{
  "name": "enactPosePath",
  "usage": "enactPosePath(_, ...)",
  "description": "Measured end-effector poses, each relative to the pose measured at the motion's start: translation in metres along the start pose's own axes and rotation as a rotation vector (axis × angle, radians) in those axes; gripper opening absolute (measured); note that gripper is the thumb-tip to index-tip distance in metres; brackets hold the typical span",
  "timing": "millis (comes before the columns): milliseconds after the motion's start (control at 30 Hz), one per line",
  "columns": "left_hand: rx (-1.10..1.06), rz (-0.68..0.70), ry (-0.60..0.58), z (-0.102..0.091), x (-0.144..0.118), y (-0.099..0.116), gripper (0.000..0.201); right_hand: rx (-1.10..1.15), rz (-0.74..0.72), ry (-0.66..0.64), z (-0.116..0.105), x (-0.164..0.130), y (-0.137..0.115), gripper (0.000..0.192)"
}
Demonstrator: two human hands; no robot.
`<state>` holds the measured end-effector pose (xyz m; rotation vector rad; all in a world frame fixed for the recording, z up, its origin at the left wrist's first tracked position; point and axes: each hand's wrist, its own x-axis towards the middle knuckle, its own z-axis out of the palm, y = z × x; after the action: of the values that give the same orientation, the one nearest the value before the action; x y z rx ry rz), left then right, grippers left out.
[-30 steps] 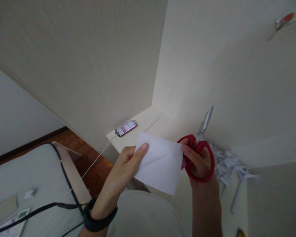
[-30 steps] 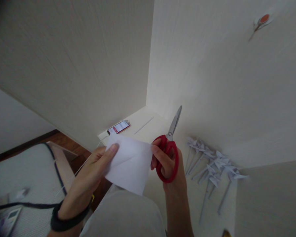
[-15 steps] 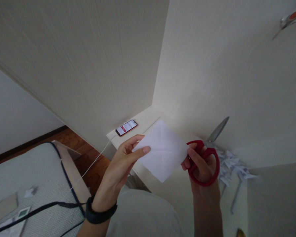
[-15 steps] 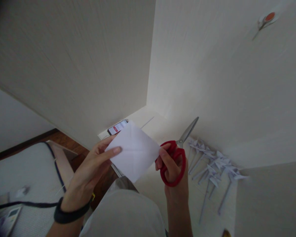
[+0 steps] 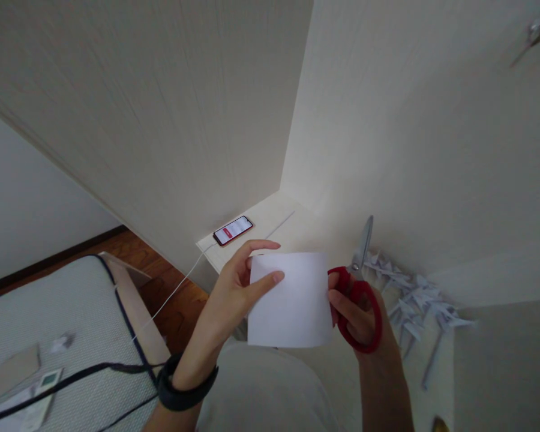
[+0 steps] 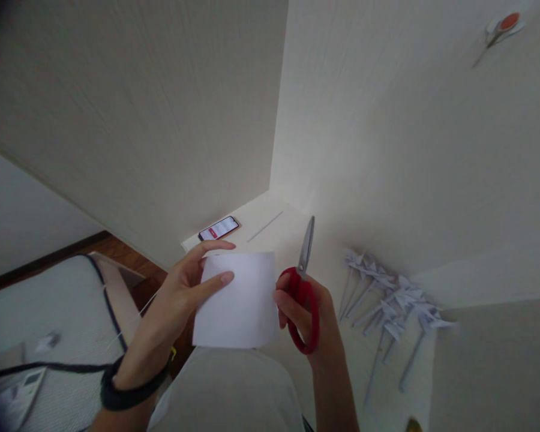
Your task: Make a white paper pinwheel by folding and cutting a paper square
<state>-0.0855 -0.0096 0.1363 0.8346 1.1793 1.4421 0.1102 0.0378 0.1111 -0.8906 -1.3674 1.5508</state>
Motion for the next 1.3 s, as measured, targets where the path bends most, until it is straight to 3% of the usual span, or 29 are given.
enactPosePath(133, -0.006, -0.054, 0.053, 0.005, -0.003, 0.002, 0.051, -0.074, 0.0, -0.03, -0.002, 0.001, 0.003, 0.021)
enactPosePath(267, -0.095, -0.118, 0.044, 0.006, -0.004, 0.003, 0.059, -0.054, -0.013, 0.086, 0.004, 0.0, 0.003, 0.018)
enactPosePath(367, -0.142, -0.148, 0.008, 0.006, -0.003, 0.002, 0.055, -0.043, -0.035, 0.16, 0.009, -0.002, 0.001, 0.017)
enactPosePath(633, -0.18, -0.153, -0.065, 0.005, -0.001, -0.003, 0.034, -0.038, -0.063, 0.206, 0.011, -0.003, 0.002, 0.014)
enactPosePath(900, -0.204, -0.121, -0.064, 0.005, 0.001, -0.004, 0.032, -0.058, -0.013, 0.153, 0.009, -0.007, 0.003, 0.018)
enactPosePath(1100, -0.055, -0.089, 0.01, 0.004, 0.002, -0.004, 0.026, -0.065, -0.047, 0.125, -0.001, -0.005, 0.007, 0.021)
enactPosePath(1300, 0.123, -0.065, -0.084, 0.0, 0.004, -0.006, 0.018, 0.003, -0.051, 0.09, -0.013, 0.0, 0.009, 0.022)
